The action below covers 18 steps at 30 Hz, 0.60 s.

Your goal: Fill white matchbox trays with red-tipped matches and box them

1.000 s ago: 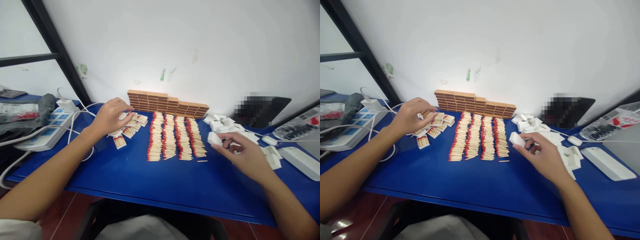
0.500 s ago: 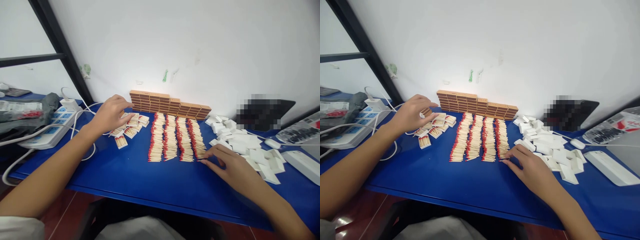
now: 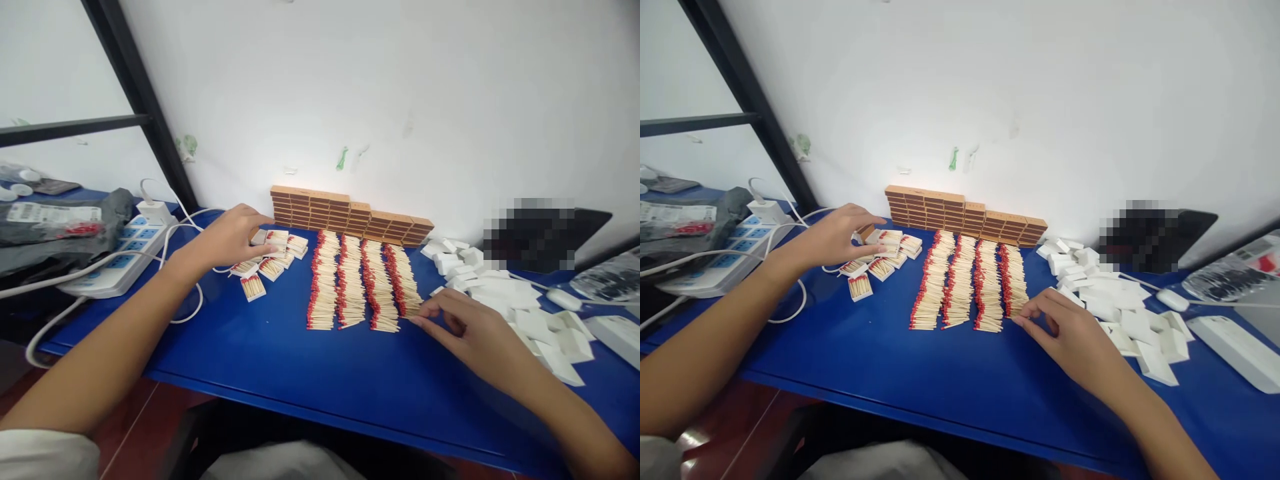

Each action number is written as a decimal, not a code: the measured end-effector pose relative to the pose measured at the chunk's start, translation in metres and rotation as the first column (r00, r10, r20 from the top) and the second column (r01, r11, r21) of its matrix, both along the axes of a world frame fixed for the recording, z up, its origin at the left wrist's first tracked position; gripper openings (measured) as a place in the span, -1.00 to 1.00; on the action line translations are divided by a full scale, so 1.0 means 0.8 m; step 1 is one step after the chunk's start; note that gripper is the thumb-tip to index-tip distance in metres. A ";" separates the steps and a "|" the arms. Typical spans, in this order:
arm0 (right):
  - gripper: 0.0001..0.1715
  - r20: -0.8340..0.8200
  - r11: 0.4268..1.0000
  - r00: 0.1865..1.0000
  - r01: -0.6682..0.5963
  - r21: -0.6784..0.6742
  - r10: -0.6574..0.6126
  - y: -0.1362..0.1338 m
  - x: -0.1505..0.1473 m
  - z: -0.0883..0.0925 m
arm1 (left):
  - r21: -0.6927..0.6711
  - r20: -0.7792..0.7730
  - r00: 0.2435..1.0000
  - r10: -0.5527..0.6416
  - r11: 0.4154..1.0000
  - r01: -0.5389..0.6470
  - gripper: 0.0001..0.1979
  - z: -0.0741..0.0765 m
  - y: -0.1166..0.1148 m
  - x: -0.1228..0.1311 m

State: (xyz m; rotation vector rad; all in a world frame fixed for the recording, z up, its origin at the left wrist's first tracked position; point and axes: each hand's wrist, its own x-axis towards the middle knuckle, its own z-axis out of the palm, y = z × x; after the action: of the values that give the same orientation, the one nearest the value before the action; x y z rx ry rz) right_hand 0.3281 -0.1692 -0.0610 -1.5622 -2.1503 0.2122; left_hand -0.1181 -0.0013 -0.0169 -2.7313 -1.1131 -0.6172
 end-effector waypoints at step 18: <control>-0.47 -0.189 0.995 0.979 0.087 0.056 -0.075 0.050 -0.016 0.063 | -0.127 0.015 1.000 0.004 0.992 -0.002 -0.43 -0.037 0.016 0.013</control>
State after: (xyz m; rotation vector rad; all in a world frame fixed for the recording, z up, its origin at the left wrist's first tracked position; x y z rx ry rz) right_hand 0.3153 -0.1294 -0.0109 -1.5262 -1.9272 0.2498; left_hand -0.1074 0.0115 -0.0464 -2.8353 -1.1997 -0.5866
